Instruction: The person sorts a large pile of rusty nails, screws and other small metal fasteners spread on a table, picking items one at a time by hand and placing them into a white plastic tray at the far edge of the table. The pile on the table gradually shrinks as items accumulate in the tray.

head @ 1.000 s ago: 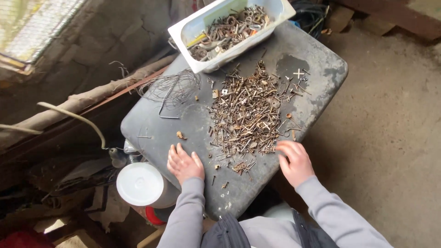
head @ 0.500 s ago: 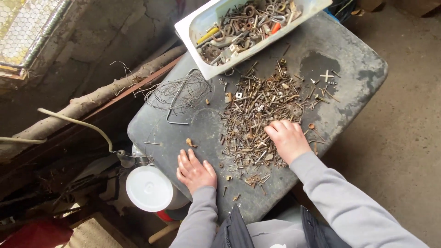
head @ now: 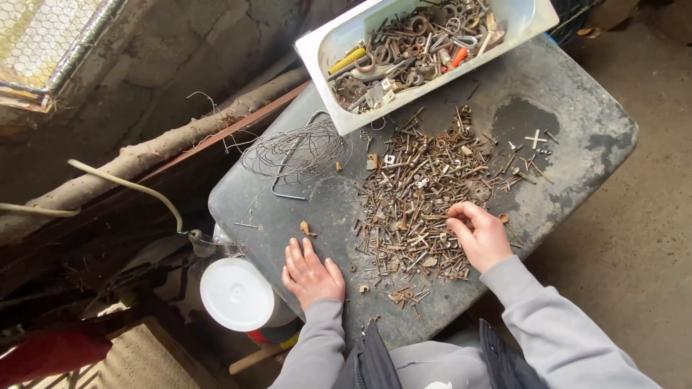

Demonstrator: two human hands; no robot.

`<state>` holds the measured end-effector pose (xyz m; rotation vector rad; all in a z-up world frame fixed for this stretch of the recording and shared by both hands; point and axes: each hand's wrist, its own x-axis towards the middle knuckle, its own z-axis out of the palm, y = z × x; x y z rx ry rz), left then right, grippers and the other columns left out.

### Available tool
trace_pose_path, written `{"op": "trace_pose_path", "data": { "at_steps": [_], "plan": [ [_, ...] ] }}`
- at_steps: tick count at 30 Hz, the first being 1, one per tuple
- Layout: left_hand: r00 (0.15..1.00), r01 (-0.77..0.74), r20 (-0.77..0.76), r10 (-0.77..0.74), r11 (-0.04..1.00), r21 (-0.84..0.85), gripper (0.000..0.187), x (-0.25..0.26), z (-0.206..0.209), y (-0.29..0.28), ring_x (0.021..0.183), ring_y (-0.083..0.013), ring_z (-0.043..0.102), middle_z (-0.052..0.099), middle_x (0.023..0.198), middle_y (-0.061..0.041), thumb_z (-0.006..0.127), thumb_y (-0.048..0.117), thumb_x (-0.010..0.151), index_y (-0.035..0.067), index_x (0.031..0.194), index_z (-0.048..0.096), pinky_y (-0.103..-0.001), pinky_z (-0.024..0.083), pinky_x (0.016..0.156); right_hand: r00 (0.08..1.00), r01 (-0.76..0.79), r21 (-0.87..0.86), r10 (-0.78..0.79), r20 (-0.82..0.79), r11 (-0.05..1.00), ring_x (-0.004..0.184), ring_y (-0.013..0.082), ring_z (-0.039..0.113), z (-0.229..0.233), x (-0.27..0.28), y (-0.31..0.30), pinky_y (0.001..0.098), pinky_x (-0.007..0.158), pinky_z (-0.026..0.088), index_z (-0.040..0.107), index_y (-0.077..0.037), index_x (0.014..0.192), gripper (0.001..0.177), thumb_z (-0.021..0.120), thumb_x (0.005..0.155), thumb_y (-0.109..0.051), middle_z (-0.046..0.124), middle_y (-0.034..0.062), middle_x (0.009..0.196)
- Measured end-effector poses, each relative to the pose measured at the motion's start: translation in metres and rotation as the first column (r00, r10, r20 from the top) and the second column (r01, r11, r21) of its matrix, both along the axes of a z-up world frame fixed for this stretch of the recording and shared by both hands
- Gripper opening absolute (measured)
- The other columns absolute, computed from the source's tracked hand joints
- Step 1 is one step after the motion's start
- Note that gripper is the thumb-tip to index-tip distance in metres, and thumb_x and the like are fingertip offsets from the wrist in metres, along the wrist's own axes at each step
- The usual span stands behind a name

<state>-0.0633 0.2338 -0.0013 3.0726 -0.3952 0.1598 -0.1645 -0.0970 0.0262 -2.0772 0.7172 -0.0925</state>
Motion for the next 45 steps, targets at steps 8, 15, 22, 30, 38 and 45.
{"op": "trace_pose_path", "data": {
  "at_steps": [8, 15, 22, 30, 38, 45],
  "plan": [
    [1.000, 0.003, -0.014, -0.004, 1.000, -0.023, 0.071, 0.000, 0.001, 0.001, 0.152, -0.0317, 0.030, 0.034, 0.163, -0.015, 0.051, 0.038, 0.088, 0.011, 0.153, 0.041, -0.053, 0.023, 0.115, 0.968, 0.135, 0.596, -0.234, 0.091, 0.792, 0.081, 0.0102, 0.067, 0.003, -0.006, 0.012, 0.0220, 0.070, 0.056, 0.070, -0.005, 0.107, 0.014, 0.072, 0.094, -0.006, 0.074, 0.0061, 0.089],
    [1.000, -0.007, -0.015, 0.006, 0.998, -0.061, 0.068, -0.001, 0.009, 0.005, 0.149, -0.0311, 0.035, 0.039, 0.160, -0.014, 0.054, 0.038, 0.088, 0.012, 0.151, 0.046, -0.052, 0.025, 0.115, 0.890, 0.220, 0.880, -0.456, -0.005, 0.420, 0.078, 0.0206, 0.074, 0.026, -0.017, 0.033, 0.0217, 0.061, 0.055, 0.062, -0.005, 0.106, 0.012, 0.068, 0.096, -0.002, 0.074, 0.0176, 0.091],
    [0.997, -0.058, -0.078, 0.007, 0.736, -0.674, 0.072, -0.001, 0.044, -0.019, 0.150, -0.0406, 0.026, 0.025, 0.159, -0.023, 0.057, 0.026, 0.094, 0.002, 0.156, 0.030, -0.052, 0.024, 0.121, 0.965, 0.114, 0.683, -0.244, 0.097, 0.721, 0.077, 0.0156, 0.073, 0.064, -0.030, 0.057, 0.0197, 0.059, 0.053, 0.066, -0.003, 0.103, 0.012, 0.073, 0.093, -0.003, 0.077, 0.0143, 0.088],
    [0.190, -0.977, -0.503, -0.843, -0.114, -0.178, 0.062, -0.060, 0.107, -0.080, 0.118, -0.0385, 0.067, 0.066, 0.128, -0.027, 0.050, 0.047, 0.102, -0.005, 0.133, 0.064, -0.047, 0.056, 0.103, 0.990, 0.095, 0.499, -0.133, 0.042, 0.861, 0.071, 0.0162, 0.076, 0.167, -0.039, 0.106, 0.0213, 0.049, 0.055, 0.074, -0.001, 0.111, 0.024, 0.077, 0.087, -0.001, 0.079, 0.0162, 0.090],
    [0.111, -0.982, -0.436, -0.893, -0.030, -0.189, 0.054, -0.086, 0.118, -0.057, 0.109, -0.0309, 0.072, 0.071, 0.123, -0.020, 0.051, 0.040, 0.102, -0.002, 0.134, 0.063, -0.043, 0.059, 0.099, 0.968, 0.129, 0.532, -0.223, 0.115, 0.837, 0.071, 0.0185, 0.077, 0.171, -0.074, 0.128, 0.0221, 0.047, 0.055, 0.071, 0.001, 0.106, 0.023, 0.079, 0.084, 0.001, 0.078, 0.0189, 0.090],
    [0.159, -0.931, -0.634, -0.756, 0.098, -0.351, 0.036, -0.104, 0.140, -0.036, 0.097, -0.0321, 0.077, 0.075, 0.110, -0.023, 0.072, 0.011, 0.092, -0.004, 0.124, 0.066, -0.041, 0.063, 0.090, 0.957, 0.152, 0.548, -0.260, 0.125, 0.823, 0.074, 0.0158, 0.075, 0.133, -0.100, 0.141, 0.0184, 0.044, 0.051, 0.062, -0.007, 0.124, 0.047, 0.083, 0.082, -0.003, 0.076, 0.0159, 0.094]
  ]
}}
